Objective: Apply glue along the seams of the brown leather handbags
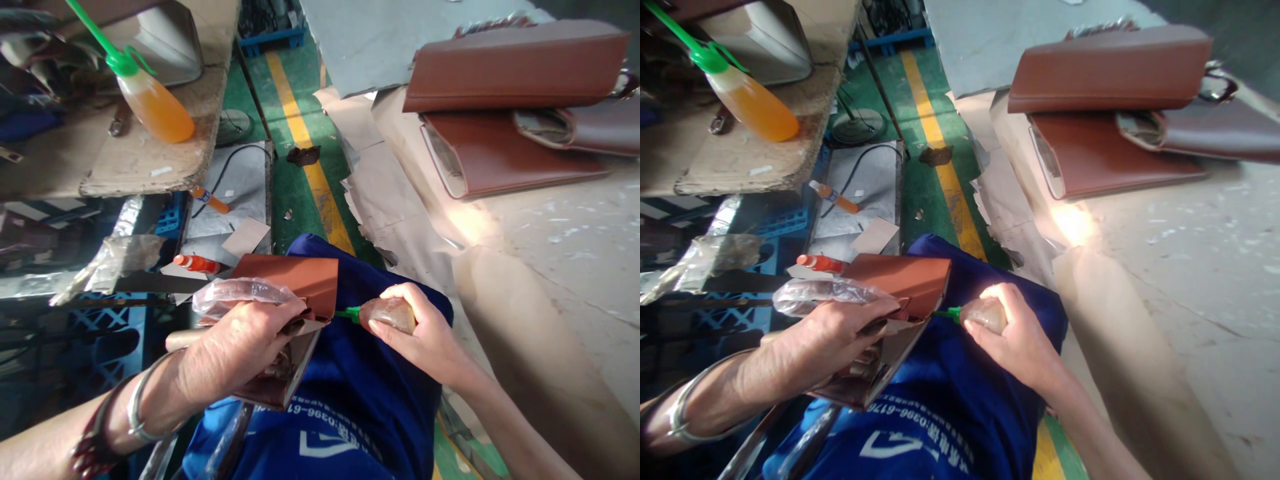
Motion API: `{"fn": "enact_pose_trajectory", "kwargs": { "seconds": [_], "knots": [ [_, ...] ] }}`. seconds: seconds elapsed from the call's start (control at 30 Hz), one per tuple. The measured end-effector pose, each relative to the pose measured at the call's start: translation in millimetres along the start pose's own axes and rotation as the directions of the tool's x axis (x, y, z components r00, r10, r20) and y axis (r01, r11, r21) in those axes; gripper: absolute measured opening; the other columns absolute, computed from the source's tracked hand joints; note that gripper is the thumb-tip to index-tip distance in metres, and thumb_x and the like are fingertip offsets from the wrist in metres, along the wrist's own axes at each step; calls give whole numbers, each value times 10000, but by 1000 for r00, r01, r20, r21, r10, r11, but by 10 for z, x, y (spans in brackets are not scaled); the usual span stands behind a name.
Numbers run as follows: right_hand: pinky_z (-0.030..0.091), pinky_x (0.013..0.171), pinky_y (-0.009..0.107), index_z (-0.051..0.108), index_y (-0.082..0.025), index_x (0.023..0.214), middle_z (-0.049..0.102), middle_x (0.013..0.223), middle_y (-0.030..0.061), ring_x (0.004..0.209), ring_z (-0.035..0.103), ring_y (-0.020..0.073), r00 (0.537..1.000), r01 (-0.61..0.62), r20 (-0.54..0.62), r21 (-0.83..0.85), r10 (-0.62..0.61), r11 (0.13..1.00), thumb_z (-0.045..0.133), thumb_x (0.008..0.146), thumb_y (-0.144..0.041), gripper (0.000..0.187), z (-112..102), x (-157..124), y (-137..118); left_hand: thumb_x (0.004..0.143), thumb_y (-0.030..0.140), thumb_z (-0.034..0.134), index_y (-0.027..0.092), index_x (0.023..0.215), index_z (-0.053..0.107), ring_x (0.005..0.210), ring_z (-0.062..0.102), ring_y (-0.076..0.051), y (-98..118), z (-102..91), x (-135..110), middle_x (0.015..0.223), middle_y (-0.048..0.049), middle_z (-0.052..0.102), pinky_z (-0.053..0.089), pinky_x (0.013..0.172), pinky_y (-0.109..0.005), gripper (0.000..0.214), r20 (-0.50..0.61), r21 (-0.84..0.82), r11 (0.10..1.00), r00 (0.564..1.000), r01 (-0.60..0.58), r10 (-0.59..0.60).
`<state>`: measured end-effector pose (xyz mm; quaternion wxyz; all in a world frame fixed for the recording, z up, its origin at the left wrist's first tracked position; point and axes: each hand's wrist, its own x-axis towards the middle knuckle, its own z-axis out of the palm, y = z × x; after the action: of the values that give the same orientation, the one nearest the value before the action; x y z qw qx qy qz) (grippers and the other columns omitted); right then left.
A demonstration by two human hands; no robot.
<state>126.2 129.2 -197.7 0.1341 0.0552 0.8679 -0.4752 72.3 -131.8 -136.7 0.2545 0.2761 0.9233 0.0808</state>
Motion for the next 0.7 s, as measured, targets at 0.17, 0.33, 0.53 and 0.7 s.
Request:
{"fn": "enact_pose_trajectory", "kwargs": {
  "seconds": [0.17, 0.33, 0.53, 0.7],
  "knots": [
    [458, 682, 320, 529, -215, 967, 592, 905, 23, 776, 574, 191, 994, -59, 95, 66, 53, 996, 650, 780, -435, 313, -13, -21, -19, 856, 130, 431, 229, 1025, 630, 826, 661, -209, 8, 12, -1, 918, -40, 683, 500, 725, -305, 279, -14, 35, 999, 1000, -22, 22],
    [442, 757, 344, 531, -205, 969, 591, 964, 45, 843, 566, 206, 1000, -10, -24, -23, 9, 1000, 657, 774, -379, 291, 18, 27, 30, 834, 128, 453, 223, 994, 642, 844, 655, -220, 13, 7, -23, 922, -48, 686, 498, 730, -311, 265, -39, 53, 998, 998, -37, 40],
    [394, 606, 255, 502, -192, 966, 540, 774, -19, 666, 495, 134, 953, -222, 281, 374, 118, 901, 719, 718, -478, 437, 14, -102, 15, 832, 142, 425, 236, 999, 667, 888, 675, -203, 5, 6, 9, 961, -40, 715, 514, 835, -317, 308, -39, -67, 998, 999, 11, -13],
    [440, 598, 242, 559, -170, 938, 637, 813, 24, 668, 591, 145, 932, -333, 361, 818, 33, 470, 808, 638, -526, 529, 69, -273, 51, 810, 354, 502, 205, 969, 718, 896, 718, -255, -359, 241, 78, 958, -86, 758, 559, 843, -342, 308, -281, -222, 972, 950, 76, -138]
  ]
}}
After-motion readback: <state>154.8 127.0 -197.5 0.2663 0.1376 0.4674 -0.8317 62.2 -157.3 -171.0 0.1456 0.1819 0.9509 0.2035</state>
